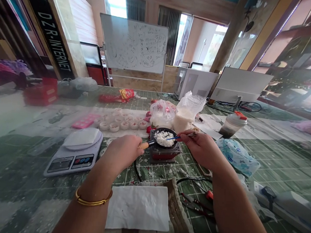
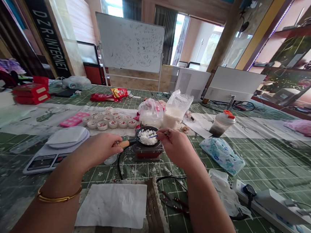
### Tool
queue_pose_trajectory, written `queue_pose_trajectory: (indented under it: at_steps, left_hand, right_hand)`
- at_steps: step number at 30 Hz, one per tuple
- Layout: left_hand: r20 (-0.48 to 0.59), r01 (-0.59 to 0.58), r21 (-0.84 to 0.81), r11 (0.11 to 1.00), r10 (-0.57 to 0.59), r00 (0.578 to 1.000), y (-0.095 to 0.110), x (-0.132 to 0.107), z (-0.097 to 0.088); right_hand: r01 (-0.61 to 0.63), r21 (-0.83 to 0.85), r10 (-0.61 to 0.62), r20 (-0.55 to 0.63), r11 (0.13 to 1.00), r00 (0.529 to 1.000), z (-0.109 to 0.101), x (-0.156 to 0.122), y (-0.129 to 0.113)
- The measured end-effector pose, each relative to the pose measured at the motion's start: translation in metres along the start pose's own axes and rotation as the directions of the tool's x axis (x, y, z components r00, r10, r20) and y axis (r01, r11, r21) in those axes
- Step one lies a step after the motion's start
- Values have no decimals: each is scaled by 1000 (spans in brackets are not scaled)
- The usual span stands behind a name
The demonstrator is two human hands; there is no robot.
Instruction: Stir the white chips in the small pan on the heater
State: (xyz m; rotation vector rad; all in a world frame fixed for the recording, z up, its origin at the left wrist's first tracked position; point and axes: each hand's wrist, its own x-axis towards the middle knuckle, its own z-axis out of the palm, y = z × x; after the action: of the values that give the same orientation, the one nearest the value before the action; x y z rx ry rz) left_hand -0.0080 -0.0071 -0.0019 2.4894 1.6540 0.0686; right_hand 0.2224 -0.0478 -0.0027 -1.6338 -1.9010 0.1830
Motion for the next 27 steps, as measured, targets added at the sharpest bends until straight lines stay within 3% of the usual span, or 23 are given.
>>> queue_pose_trajectory:
  at_steps: [3,8,10,14,19,27]
  left_hand:
    - [7,8,-6,1000,-8,1000,0,0,0]
    - [0,-8,1,1000,8,1000,-1,1,2]
    - [-1,-10,2,1000,10,1000,-2,1,2]
    - [6,-8,-10,1000,8,1000,-2,2,1]
    - [9,-10,-11,1000,10,1000,-1,3,2]
    - [21,-5,-9,1000,5,1000,1,1,-1]
  right_hand:
    - [-22,-18,23,20,1000,1000,-4,1,5]
    - [-99,-16,96,-129,995,987,-8,4,16]
    - [-99,-54,91,-128,994,988,-9,4,16]
    - [-10,-116,19,70,993,997,-6,1,4]
    - [178,-164,-126,288,970,949,-6,-6,-5]
    - [139,-157,-72,372,978,925,-5,2,12]
